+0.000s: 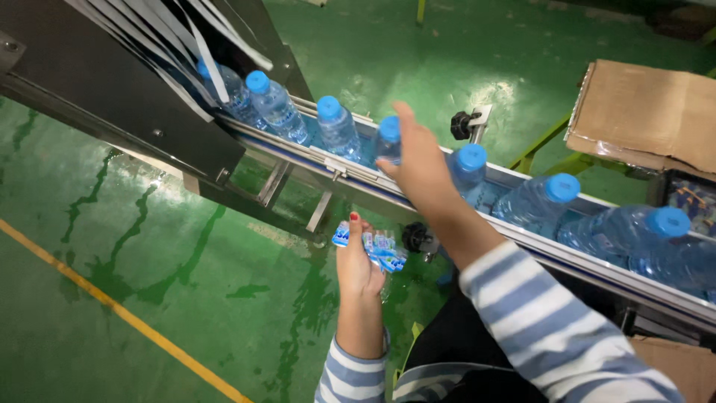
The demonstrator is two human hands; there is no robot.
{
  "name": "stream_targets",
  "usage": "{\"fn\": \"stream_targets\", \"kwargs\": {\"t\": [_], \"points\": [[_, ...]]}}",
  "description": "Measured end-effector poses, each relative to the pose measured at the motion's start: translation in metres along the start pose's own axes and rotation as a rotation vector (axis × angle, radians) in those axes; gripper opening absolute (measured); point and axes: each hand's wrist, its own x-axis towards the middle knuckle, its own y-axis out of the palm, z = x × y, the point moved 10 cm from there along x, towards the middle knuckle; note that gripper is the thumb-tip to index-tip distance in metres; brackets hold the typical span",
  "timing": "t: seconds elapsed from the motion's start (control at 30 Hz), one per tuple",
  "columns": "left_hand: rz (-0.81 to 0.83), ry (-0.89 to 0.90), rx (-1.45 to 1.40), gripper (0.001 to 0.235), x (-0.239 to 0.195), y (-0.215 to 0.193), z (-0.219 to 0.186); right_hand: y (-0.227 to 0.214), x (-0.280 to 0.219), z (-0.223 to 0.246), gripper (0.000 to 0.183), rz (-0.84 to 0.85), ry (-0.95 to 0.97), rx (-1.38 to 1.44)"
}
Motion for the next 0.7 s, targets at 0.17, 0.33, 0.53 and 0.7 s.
{"fn": "stream_targets", "kwargs": {"t": [0.17, 0.33, 0.53, 0.7], "points": [[-0.041, 0.091, 0.002, 0.031, -0.005, -0.002, -0.015, 0.021, 0.004, 0.022, 0.115, 0.075, -0.059, -0.081], [-0.099, 0.433, 0.212, 0.026, 0.000, -0.022, -0.054, -0.013, -0.064, 0.026, 0.051, -0.116, -0.261, 0.274], [0.032, 0.508, 0.281, 0.027, -0.022, 0.018, -0.066, 0.034, -0.120, -0.020, 0.011, 0.639, 0.171, 0.790], [0.166, 0.572, 0.352, 0.032, -0.035, 0.041, -0.063, 0.043, -0.122, -0.053, 0.037, 0.613, 0.178, 0.878]]}}
